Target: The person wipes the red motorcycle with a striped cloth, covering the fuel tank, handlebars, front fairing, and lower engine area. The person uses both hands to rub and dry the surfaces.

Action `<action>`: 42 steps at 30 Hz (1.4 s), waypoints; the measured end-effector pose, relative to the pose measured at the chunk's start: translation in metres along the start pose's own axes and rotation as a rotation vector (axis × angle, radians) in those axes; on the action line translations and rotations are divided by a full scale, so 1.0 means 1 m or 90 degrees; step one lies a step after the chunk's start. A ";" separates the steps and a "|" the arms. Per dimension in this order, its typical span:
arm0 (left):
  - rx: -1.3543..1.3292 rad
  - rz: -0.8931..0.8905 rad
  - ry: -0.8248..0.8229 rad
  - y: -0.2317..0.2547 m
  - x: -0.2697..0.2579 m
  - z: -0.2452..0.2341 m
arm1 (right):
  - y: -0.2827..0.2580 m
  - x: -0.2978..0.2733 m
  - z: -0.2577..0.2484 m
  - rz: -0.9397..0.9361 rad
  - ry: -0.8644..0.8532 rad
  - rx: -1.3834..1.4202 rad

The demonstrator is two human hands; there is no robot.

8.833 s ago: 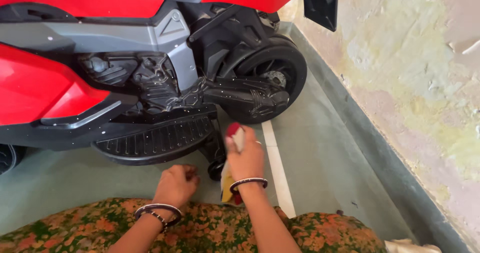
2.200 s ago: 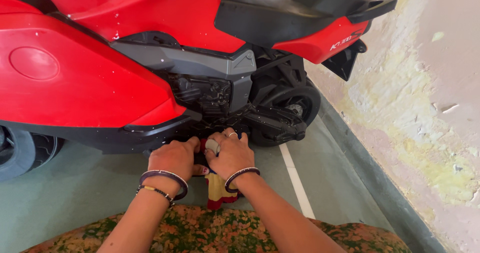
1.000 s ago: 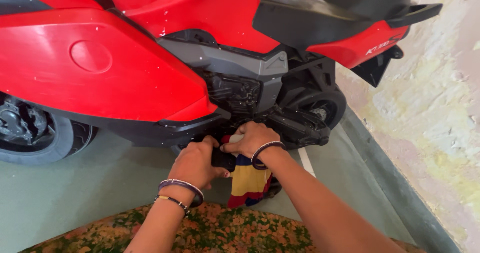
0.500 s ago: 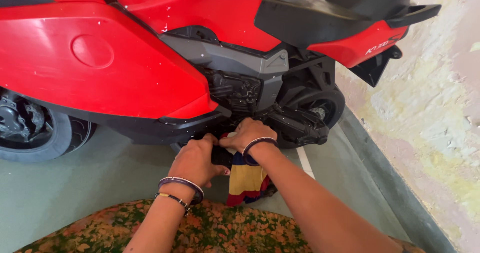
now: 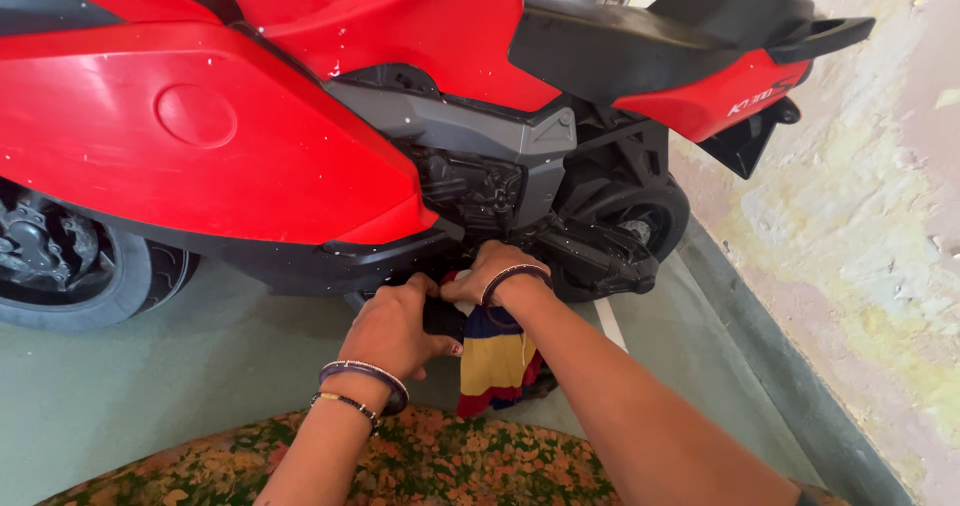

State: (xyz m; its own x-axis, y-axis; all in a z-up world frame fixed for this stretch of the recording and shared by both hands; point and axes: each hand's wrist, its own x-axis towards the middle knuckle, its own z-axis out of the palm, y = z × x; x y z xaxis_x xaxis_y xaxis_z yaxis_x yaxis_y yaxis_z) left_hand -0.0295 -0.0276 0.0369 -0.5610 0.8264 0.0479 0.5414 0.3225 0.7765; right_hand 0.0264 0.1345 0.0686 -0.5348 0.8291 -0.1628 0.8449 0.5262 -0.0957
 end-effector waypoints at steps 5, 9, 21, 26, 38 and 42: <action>0.002 0.010 0.001 -0.003 -0.001 0.000 | 0.007 0.015 0.002 -0.057 -0.011 0.040; 0.007 0.004 0.003 -0.001 0.002 0.001 | 0.005 0.023 0.002 -0.032 -0.050 0.039; -0.034 0.020 0.019 -0.007 -0.001 0.003 | 0.008 0.021 0.013 -0.043 -0.016 0.052; -0.047 0.013 -0.003 -0.014 0.005 0.007 | 0.000 -0.005 0.031 0.050 0.134 0.141; 0.155 0.034 0.029 -0.063 -0.011 -0.038 | 0.058 -0.048 0.051 -0.392 0.303 0.103; 0.135 0.086 0.139 -0.065 -0.009 -0.020 | -0.014 -0.057 0.095 -0.159 0.434 0.029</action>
State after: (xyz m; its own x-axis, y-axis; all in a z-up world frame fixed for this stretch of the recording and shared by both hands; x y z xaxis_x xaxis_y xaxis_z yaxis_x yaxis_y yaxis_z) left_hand -0.0725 -0.0650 -0.0019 -0.5841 0.7572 0.2923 0.7253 0.3254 0.6066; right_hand 0.0457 0.0624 -0.0138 -0.5837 0.6264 0.5166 0.6889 0.7188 -0.0933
